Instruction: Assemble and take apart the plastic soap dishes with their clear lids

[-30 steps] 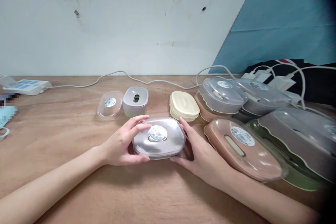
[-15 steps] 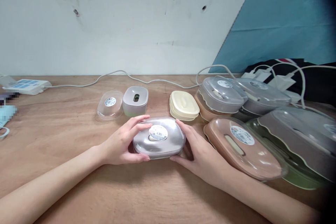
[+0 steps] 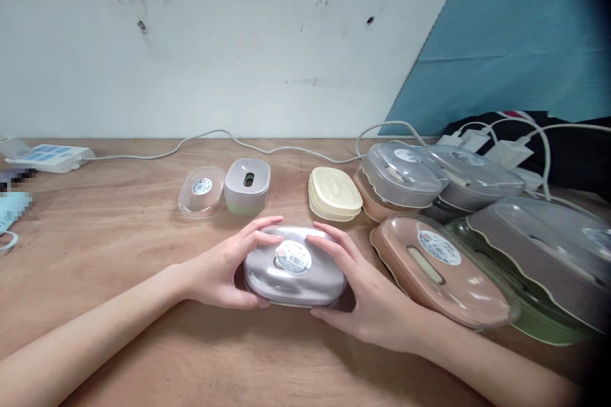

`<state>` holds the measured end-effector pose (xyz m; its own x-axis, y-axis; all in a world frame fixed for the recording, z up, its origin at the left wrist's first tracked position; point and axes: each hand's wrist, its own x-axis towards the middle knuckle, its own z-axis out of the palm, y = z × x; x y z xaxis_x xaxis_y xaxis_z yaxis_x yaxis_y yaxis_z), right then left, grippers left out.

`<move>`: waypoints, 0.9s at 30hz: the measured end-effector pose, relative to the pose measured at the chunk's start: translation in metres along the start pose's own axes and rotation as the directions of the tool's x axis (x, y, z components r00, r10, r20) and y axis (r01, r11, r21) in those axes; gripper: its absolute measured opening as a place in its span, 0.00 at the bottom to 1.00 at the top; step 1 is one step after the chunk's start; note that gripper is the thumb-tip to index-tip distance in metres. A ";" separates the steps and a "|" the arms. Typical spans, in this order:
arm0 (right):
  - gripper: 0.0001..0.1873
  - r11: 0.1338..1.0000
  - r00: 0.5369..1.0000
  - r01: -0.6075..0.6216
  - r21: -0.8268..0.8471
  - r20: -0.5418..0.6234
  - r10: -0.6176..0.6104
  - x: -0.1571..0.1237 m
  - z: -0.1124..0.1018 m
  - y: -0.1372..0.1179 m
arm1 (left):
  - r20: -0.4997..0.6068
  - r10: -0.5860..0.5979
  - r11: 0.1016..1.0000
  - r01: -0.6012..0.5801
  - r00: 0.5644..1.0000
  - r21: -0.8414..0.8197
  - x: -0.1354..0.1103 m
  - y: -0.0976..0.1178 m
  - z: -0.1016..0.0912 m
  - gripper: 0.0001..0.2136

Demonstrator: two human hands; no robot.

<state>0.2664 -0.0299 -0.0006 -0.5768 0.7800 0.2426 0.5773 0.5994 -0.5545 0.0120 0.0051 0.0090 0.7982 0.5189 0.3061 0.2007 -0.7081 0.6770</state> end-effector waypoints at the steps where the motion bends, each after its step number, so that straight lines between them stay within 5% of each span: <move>1: 0.44 1.000 1.000 0.004 -0.004 0.008 -0.004 0.000 -0.001 0.000 | -0.003 0.003 1.000 -0.003 1.000 -0.001 0.000 -0.001 0.000 0.36; 27: 0.43 1.000 1.000 0.000 -0.014 0.017 0.001 0.000 -0.002 -0.001 | -0.009 -0.001 0.995 0.002 1.000 0.099 -0.001 -0.003 0.002 0.39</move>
<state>0.2668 -0.0302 0.0016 -0.5860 0.7773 0.2291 0.5853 0.6015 -0.5437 0.0118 0.0057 0.0054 0.7927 0.5238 0.3120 0.2572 -0.7512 0.6078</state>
